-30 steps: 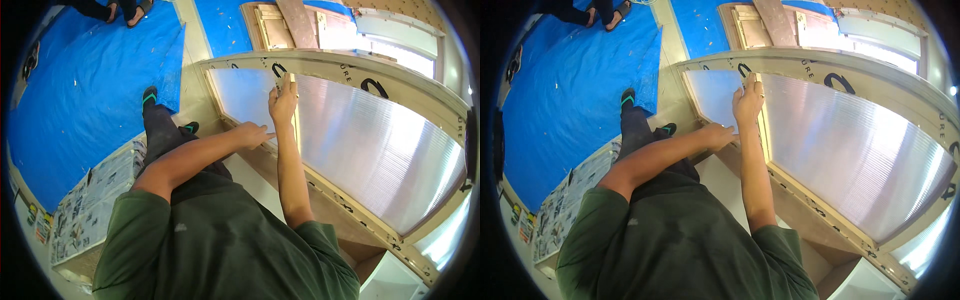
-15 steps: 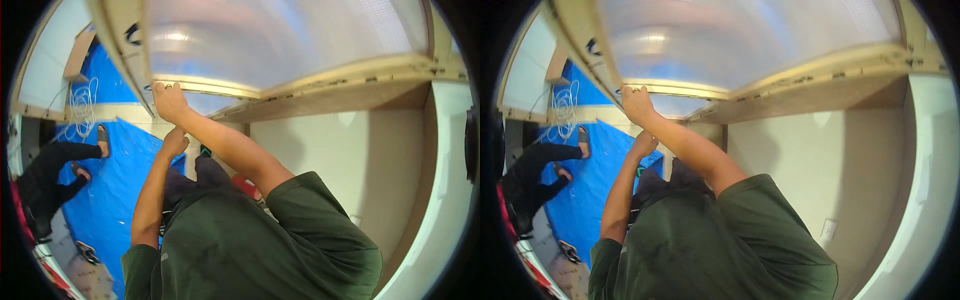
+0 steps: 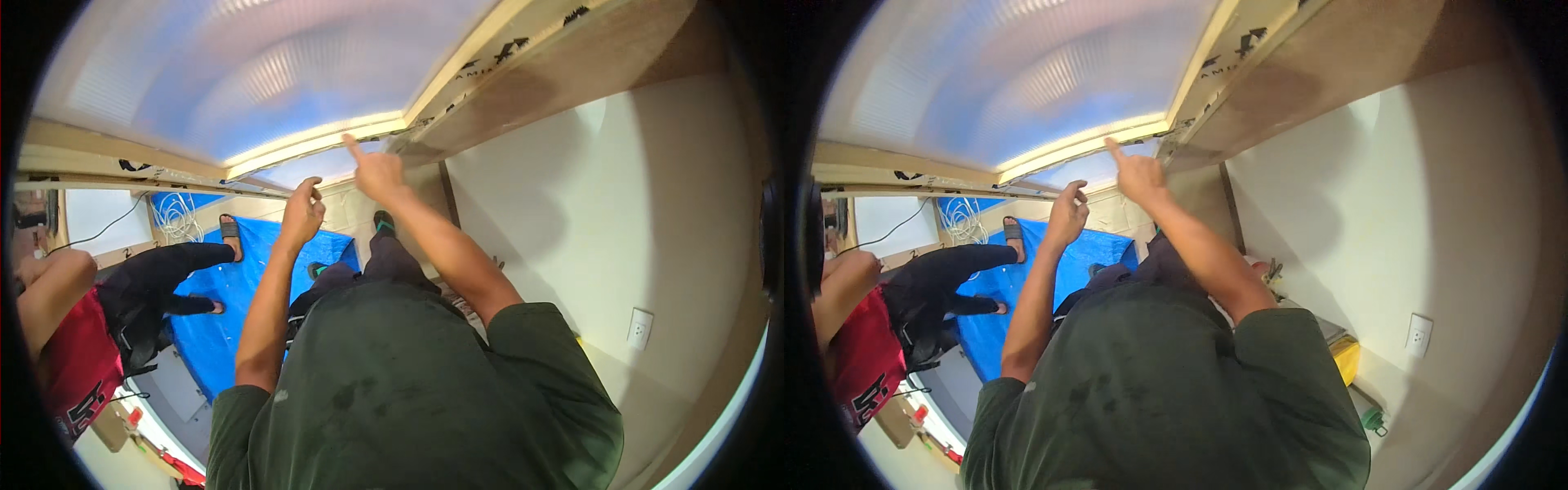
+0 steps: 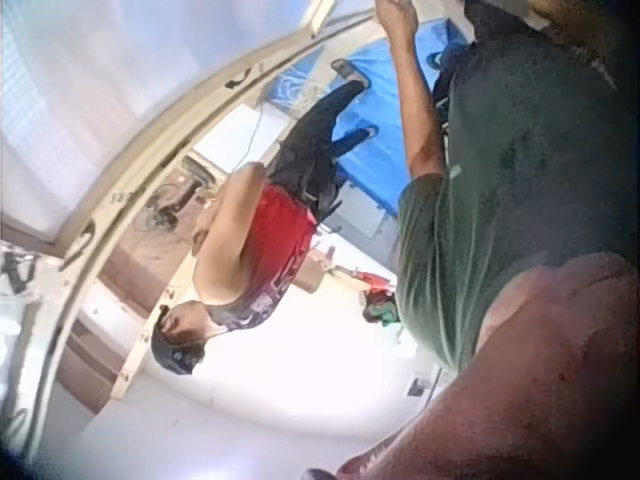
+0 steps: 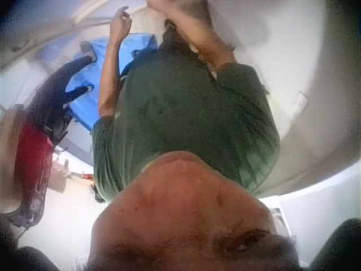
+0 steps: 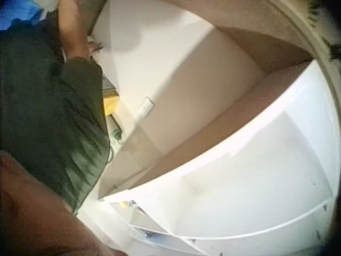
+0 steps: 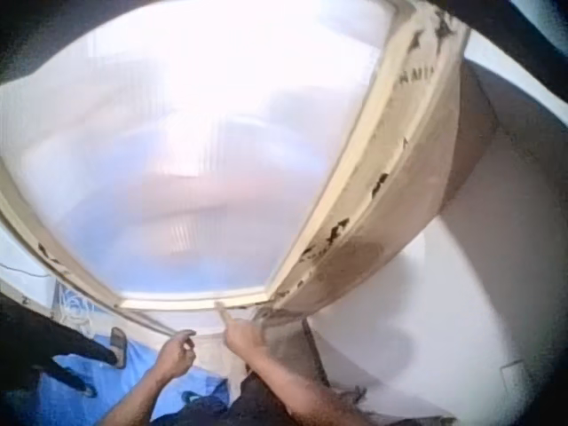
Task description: The person applies tape to a wooden frame holding a translucent panel and luego picks up the frame to move it.
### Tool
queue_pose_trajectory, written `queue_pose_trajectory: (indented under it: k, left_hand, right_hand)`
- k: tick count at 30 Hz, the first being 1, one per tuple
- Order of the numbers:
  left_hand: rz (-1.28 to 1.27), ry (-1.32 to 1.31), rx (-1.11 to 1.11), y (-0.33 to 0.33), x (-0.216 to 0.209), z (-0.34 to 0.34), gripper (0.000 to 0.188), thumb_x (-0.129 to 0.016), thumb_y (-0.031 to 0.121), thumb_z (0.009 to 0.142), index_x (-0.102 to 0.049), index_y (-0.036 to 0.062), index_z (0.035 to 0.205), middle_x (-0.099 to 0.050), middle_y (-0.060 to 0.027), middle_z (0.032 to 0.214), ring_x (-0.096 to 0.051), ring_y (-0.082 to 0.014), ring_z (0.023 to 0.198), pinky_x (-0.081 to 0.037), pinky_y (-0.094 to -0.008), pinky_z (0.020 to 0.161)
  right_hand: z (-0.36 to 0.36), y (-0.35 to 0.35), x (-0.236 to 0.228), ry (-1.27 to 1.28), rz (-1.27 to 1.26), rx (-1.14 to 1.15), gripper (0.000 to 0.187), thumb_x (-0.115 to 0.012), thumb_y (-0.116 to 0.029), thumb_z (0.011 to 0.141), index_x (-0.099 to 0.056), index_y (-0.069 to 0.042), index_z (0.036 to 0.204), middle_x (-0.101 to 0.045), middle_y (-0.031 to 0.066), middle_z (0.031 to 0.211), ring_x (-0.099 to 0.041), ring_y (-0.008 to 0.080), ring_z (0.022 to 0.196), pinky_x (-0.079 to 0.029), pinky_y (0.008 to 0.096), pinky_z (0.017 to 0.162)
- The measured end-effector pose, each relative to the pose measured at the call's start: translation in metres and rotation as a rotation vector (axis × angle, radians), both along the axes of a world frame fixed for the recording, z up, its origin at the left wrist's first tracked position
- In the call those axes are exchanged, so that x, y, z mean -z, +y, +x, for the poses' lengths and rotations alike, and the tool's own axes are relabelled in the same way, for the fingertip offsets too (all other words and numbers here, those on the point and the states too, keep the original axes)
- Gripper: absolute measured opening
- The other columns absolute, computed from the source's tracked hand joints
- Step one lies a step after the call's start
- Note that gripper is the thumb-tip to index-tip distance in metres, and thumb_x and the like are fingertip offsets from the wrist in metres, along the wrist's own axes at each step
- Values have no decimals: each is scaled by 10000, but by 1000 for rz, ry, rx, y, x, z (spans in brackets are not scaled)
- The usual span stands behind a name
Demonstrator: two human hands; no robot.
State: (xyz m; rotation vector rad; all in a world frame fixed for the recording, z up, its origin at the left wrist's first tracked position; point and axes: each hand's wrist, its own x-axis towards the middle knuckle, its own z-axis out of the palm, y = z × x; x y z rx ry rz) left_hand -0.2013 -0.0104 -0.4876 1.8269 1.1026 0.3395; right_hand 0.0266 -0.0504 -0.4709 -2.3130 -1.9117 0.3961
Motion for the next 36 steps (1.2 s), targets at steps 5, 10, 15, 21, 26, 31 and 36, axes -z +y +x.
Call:
queue_pose_trajectory:
  k: [5,10,15,21,26,31,36]
  left_hand:
    - [220,-28,138,8,-35,68,636,-634,0,869,-542,53,1496,-702,-208,1070,-691,-435,983,-560,-509,874]
    - [498,138,466,33,-47,130,716,-584,73,899,-434,82,1599,-708,-241,1154,-696,-458,1021,-565,-553,868]
    - [514,264,597,48,-48,160,809,-603,40,832,-424,124,1616,-706,-277,1294,-681,-481,1148,-554,-557,969]
    - [472,292,759,49,-60,179,806,-608,1,821,-437,141,1596,-728,-308,1203,-706,-474,1091,-551,-545,943]
    - [52,255,623,45,-68,175,831,-575,-25,849,-415,162,1642,-679,-114,839,-584,-202,628,-559,-387,608]
    - [-109,258,456,23,-82,184,886,-525,-17,848,-346,159,1697,-513,-10,674,-463,-109,485,-414,-291,404]
    - [62,411,483,26,-88,193,852,-543,-25,859,-396,207,1665,-571,-62,656,-509,-155,447,-469,-354,390]
  right_hand:
    - [66,-36,-21,-38,-38,257,851,-637,-104,892,-365,-220,1691,-775,177,828,-762,391,743,-584,559,727]
    - [51,-46,2,152,146,280,780,-630,-127,924,-388,-151,1665,-775,223,1062,-766,395,934,-584,548,816]
    - [39,-34,50,346,929,577,565,-652,-133,960,-551,-95,1515,-737,210,1250,-738,394,1057,-578,505,861]
    - [44,-7,59,672,1095,787,164,-727,-151,973,-728,-65,1113,-767,168,980,-732,392,909,-570,485,803]
    - [41,-16,77,826,1128,824,144,-706,-109,972,-747,-60,1101,-783,163,982,-748,372,924,-574,468,810]
    - [38,-21,87,988,1176,823,193,-692,-82,970,-749,-53,1151,-798,156,1030,-757,354,937,-581,454,826]
    - [34,-22,86,816,1199,798,233,-702,-80,996,-740,-28,1219,-799,144,1071,-761,260,914,-592,396,823]
